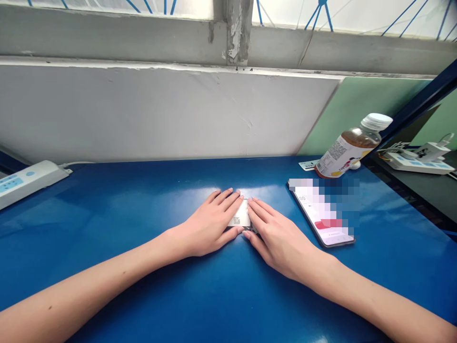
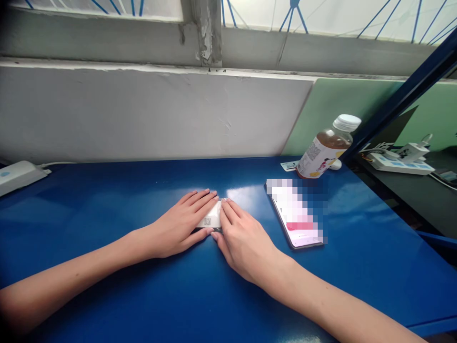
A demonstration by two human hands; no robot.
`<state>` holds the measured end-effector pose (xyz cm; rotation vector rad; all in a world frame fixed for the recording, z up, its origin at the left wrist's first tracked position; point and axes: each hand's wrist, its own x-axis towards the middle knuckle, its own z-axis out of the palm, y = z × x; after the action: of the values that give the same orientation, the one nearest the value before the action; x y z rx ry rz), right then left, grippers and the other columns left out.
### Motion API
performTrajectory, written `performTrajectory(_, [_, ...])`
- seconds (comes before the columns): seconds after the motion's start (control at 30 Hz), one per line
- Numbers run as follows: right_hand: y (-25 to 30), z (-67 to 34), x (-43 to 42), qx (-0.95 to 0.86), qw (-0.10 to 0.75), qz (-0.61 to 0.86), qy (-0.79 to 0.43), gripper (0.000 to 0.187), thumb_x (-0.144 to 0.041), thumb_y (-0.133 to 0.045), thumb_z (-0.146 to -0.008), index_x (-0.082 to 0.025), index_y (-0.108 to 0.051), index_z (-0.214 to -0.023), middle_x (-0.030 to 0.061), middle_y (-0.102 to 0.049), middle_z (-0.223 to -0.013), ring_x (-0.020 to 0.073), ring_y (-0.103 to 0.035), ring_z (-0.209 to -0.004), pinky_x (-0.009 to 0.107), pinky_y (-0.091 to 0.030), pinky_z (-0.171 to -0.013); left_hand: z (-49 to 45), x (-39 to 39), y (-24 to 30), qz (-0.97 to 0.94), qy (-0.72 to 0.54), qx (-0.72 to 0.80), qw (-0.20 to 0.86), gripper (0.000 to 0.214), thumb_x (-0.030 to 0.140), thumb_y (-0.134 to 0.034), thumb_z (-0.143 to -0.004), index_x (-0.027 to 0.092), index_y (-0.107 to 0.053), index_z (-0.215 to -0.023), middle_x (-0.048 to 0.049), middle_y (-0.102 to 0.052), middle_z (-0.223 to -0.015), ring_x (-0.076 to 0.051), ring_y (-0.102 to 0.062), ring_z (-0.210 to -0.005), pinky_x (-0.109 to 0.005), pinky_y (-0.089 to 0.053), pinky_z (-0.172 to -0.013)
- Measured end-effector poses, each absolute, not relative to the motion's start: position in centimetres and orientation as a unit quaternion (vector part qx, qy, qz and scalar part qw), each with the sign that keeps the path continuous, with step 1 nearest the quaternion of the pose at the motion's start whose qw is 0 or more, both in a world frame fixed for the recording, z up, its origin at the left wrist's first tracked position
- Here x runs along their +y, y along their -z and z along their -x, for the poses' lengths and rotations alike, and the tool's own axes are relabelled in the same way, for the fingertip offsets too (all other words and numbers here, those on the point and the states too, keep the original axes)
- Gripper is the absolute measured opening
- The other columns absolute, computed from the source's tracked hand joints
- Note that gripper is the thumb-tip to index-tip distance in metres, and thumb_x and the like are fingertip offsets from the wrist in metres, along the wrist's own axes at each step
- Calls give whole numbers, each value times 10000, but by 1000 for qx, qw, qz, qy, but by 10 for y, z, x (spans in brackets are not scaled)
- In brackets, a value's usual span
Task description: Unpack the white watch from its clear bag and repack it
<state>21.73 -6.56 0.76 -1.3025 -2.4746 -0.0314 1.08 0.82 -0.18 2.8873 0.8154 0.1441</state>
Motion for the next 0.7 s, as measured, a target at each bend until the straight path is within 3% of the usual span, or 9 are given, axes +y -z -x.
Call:
performTrajectory(0.37, [0, -206, -67, -875, 124, 457, 105, 478, -262, -404, -1014, 93, -571, -1287, 317, -580, -1353, 406, -504, -1331, 505, -463, -1101, -11, 9, 5, -956, -59, 277, 70, 658, 477, -434, -998, 99, -326, -1525, -181, -335, -1582, -364, -288, -1469, -532, -247, -1180])
performTrajectory(0.7, [-5, -223, -62, -845, 231, 478, -61, 382, -244, -442, -996, -85, -592, -1309, 178, -641, -1333, 292, -579, -1261, 462, -505, -1064, -8, 7, 4, -956, -84, 270, 78, 593, 489, -365, -1045, 99, -381, -1492, -167, -415, -1541, -323, -340, -1452, -496, -319, -1166])
